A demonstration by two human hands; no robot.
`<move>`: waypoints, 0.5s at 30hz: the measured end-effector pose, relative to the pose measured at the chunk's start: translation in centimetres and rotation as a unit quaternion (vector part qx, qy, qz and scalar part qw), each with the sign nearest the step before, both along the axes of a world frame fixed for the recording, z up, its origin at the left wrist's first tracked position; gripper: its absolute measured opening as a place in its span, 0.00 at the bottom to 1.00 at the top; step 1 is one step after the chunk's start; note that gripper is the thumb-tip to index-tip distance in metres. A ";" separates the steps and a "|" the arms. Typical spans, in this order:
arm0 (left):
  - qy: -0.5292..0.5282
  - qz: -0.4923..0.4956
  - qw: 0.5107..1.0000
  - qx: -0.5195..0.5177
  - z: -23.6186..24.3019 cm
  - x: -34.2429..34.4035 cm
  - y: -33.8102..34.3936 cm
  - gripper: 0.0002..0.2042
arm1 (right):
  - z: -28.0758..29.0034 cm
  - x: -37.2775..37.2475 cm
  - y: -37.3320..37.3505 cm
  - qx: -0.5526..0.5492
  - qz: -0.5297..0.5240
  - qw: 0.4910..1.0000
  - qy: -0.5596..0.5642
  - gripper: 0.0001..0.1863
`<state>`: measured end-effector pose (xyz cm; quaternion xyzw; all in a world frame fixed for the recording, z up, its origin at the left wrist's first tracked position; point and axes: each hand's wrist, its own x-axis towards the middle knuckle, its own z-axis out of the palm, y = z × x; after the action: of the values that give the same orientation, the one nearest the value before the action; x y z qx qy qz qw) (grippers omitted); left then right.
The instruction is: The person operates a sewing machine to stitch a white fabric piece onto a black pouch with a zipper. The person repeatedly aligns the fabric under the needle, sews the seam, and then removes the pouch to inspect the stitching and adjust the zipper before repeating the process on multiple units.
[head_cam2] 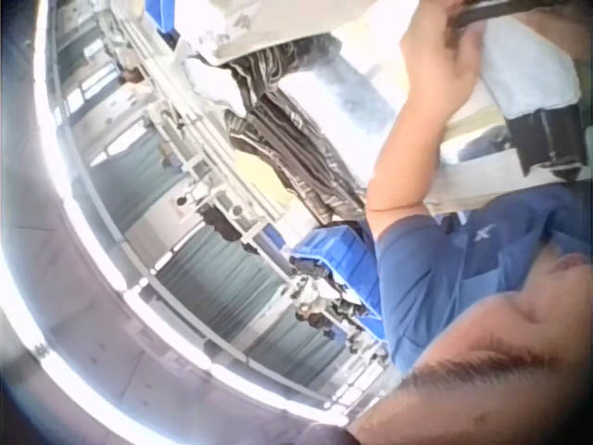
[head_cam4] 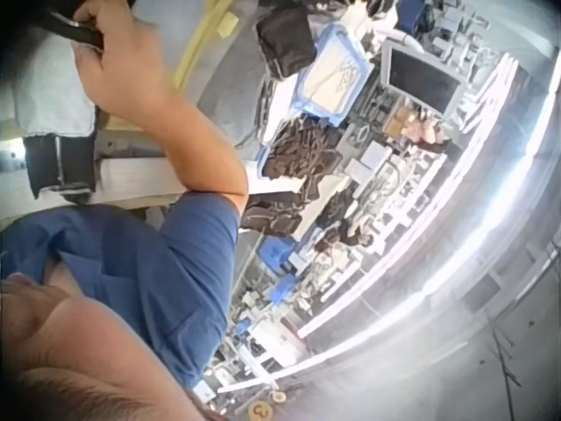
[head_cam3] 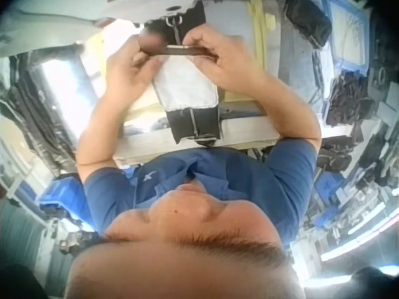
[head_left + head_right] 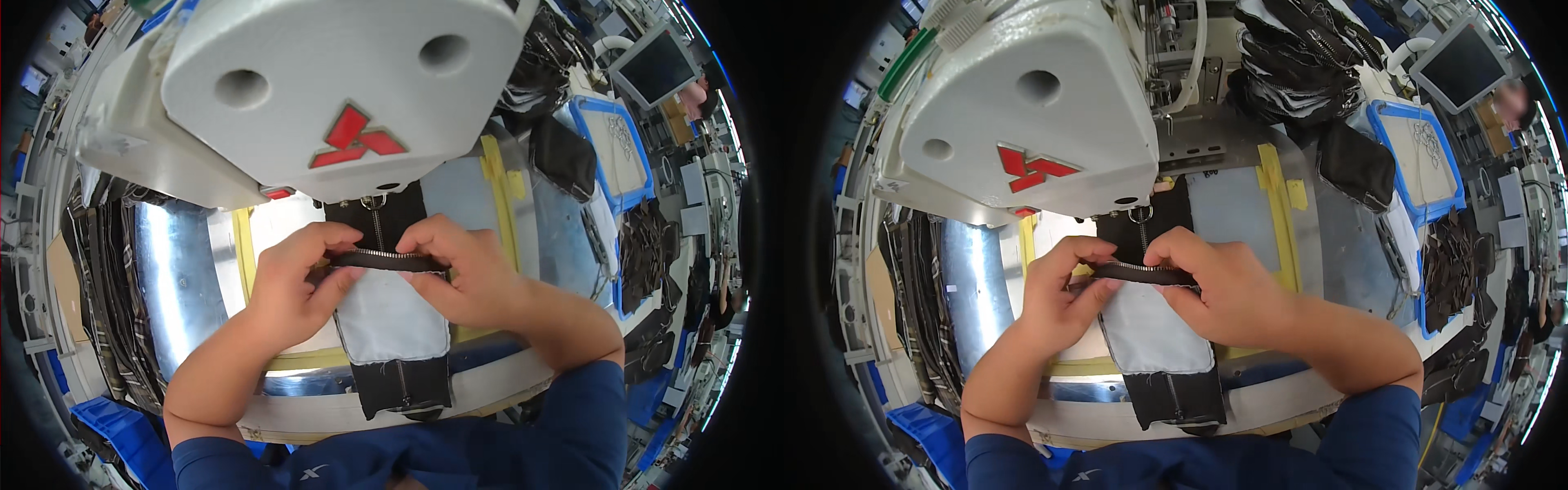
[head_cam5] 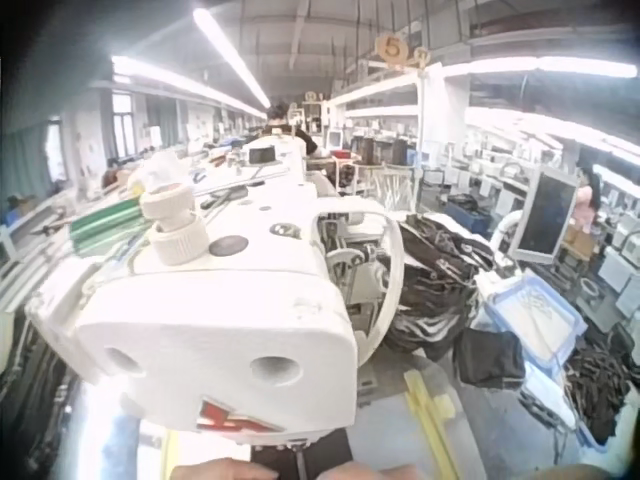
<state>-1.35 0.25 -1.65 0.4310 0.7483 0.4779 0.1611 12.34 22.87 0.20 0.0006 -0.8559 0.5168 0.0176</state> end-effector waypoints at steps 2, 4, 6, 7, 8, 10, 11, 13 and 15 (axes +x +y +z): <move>0.065 -0.010 0.997 0.028 0.0 -0.2 0.1 0.17 | 0.0 0.0 -0.1 0.042 -0.008 0.999 0.029 0.18; 0.125 -0.026 0.990 0.062 0.3 -0.2 0.4 0.15 | -0.4 -0.2 -0.3 0.074 -0.023 0.992 0.102 0.17; 0.122 -0.017 0.991 0.049 0.8 0.4 0.3 0.14 | -0.7 -0.8 -0.2 0.116 -0.011 0.976 0.184 0.16; 0.120 -0.013 0.992 0.043 0.9 0.7 0.3 0.14 | -0.8 -0.9 -0.1 0.138 -0.004 0.965 0.224 0.16; 0.125 -0.016 0.991 0.054 0.9 0.7 0.3 0.14 | -0.8 -0.8 0.0 0.136 0.001 0.964 0.227 0.16; 0.137 -0.020 0.987 0.076 0.9 0.7 0.4 0.12 | -0.8 -0.5 0.0 0.132 0.011 0.963 0.234 0.15; 0.097 -0.022 0.993 0.063 0.9 0.7 0.4 0.12 | -0.7 -0.3 -0.1 0.122 0.005 0.969 0.216 0.14; 0.020 -0.022 0.999 0.033 1.2 0.6 0.0 0.12 | -0.7 -0.1 -0.4 0.097 -0.007 0.978 0.184 0.13; -0.059 -0.029 0.997 0.035 1.0 0.6 -0.1 0.11 | -0.6 -0.1 -0.4 0.077 -0.012 0.986 0.146 0.09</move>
<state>-0.76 0.15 -0.62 0.4288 0.7072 0.5239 0.2036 12.26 22.45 -0.43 0.0676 -0.8815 0.4432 0.1483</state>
